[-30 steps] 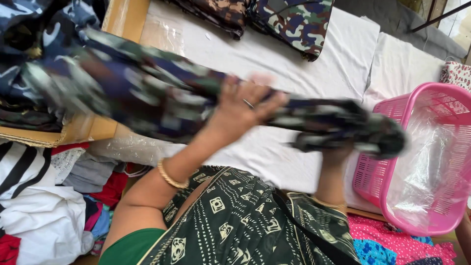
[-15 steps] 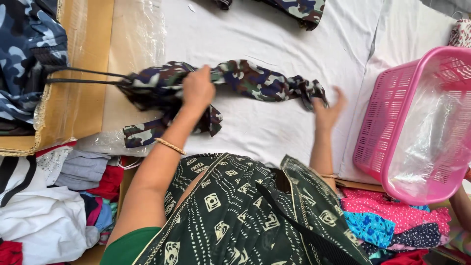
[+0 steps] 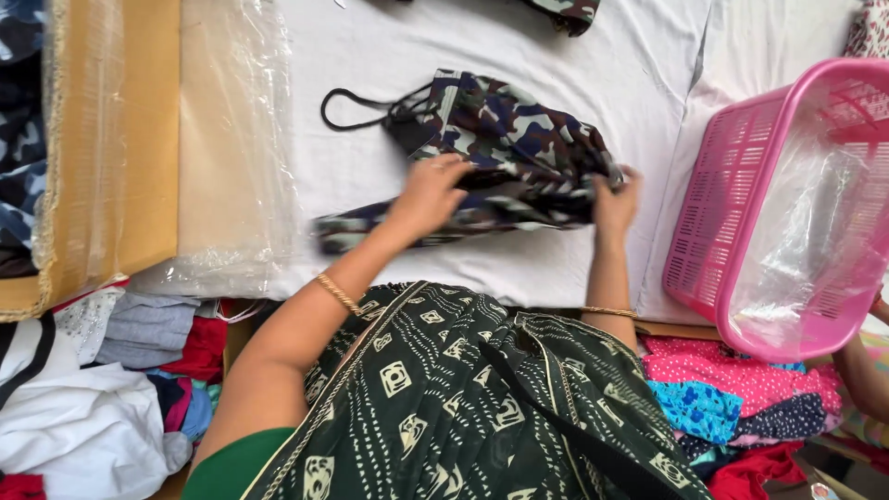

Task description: The person folds several pairs of camouflage-patterned shorts on a white surface. They smooth the fabric, fold the legs inward, and then fold the shorts into a compact rectangle before stacking them.

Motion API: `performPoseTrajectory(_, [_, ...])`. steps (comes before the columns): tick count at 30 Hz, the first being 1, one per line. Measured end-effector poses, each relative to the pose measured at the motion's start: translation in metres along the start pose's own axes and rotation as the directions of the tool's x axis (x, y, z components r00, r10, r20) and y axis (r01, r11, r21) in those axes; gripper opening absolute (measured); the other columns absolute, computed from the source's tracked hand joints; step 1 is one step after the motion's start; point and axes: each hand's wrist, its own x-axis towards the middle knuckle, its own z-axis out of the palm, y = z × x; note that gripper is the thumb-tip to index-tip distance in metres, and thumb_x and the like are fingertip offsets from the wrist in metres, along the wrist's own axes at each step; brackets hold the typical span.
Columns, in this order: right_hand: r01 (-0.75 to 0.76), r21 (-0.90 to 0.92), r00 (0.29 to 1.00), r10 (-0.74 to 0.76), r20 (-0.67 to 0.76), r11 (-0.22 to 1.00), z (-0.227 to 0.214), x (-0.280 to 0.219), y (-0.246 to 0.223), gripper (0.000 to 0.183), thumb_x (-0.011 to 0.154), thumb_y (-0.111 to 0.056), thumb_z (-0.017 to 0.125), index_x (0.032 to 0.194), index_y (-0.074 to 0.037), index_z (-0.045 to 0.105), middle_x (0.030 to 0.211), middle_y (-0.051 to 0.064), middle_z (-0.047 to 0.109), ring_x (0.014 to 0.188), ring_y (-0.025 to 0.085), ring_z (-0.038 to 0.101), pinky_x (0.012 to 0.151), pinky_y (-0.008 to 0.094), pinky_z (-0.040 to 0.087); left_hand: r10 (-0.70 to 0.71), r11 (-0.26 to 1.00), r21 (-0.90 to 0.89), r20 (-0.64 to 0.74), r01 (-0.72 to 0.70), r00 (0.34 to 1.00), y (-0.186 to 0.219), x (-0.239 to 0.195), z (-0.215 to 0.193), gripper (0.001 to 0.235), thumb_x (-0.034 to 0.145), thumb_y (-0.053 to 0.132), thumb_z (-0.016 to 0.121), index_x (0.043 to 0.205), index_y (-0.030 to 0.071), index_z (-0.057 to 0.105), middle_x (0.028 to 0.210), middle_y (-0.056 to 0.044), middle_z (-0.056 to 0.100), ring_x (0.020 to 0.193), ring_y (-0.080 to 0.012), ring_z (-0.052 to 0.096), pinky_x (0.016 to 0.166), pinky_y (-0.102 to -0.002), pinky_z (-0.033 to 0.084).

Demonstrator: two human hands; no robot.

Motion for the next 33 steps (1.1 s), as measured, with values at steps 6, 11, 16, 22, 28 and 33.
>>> performPoseTrajectory(6, [0.062,-0.135,0.981,-0.085,-0.172,0.989,0.011,-0.021,-0.048,0.023,0.091,-0.006,0.074,0.114,-0.005,0.069,0.108,0.009,0.065,0.090,0.019,0.064,0.079,0.033,0.054,-0.499,0.863,-0.204,-0.206,0.462,0.842,-0.061,-0.022,0.018,0.052,0.091,0.012,0.069,0.140,0.005,0.052,0.137,-0.025,0.054,0.121,-0.0430,0.056,0.099,-0.048,0.047])
performPoseTrajectory(11, [0.553,0.076,0.764,-0.542,0.349,0.829,0.111,-0.044,-0.184,0.074,0.072,-0.012,0.080,0.137,0.009,0.054,0.130,0.030,0.060,0.118,0.043,0.056,0.100,0.046,0.045,-0.582,0.772,-0.440,-0.200,0.458,0.788,-0.071,0.028,0.081,0.044,0.095,0.020,0.068,0.136,0.008,0.056,0.127,-0.016,0.069,0.118,-0.0370,0.066,0.100,-0.045,0.054])
performPoseTrajectory(16, [0.038,0.116,0.984,-0.057,0.166,0.993,0.106,0.005,-0.120,0.041,0.085,-0.004,0.071,0.125,-0.004,0.069,0.112,0.010,0.074,0.104,0.020,0.070,0.094,0.032,0.054,-0.258,0.915,-0.369,-0.218,0.165,0.941,0.006,0.032,0.019,0.040,0.101,0.020,0.066,0.140,0.014,0.057,0.136,-0.014,0.065,0.129,-0.0341,0.059,0.111,-0.045,0.046])
performPoseTrajectory(22, [0.077,0.185,0.970,-0.116,0.215,0.980,-0.020,0.035,-0.205,0.025,0.093,-0.008,0.078,0.116,-0.001,0.069,0.099,0.002,0.067,0.091,0.009,0.061,0.082,0.025,0.052,-0.226,0.960,-0.211,-0.212,0.182,0.951,-0.002,0.018,0.012,0.069,0.088,0.024,0.076,0.149,0.014,0.044,0.153,-0.016,0.044,0.140,-0.0389,0.037,0.113,-0.049,0.033])
performPoseTrajectory(28, [0.167,0.163,0.911,-0.216,0.351,0.972,-0.106,0.010,-0.258,0.023,0.088,-0.003,0.078,0.111,-0.001,0.072,0.091,0.002,0.069,0.083,0.009,0.064,0.075,0.023,0.050,-0.088,0.990,-0.130,-0.211,0.061,0.974,-0.019,0.050,0.043,0.065,0.073,0.028,0.089,0.131,0.015,0.063,0.132,-0.015,0.063,0.126,-0.0348,0.055,0.104,-0.047,0.044])
performPoseTrajectory(33, [0.195,0.502,0.974,-0.225,-0.001,0.842,-0.174,0.025,-0.252,0.019,0.096,0.001,0.079,0.112,-0.002,0.069,0.098,0.003,0.069,0.089,0.013,0.068,0.087,0.026,0.056,-0.062,0.788,-0.507,0.501,0.351,0.863,0.012,0.025,-0.075,0.046,0.078,0.017,0.082,0.123,0.016,0.072,0.110,-0.003,0.077,0.098,-0.0142,0.071,0.093,-0.032,0.055])
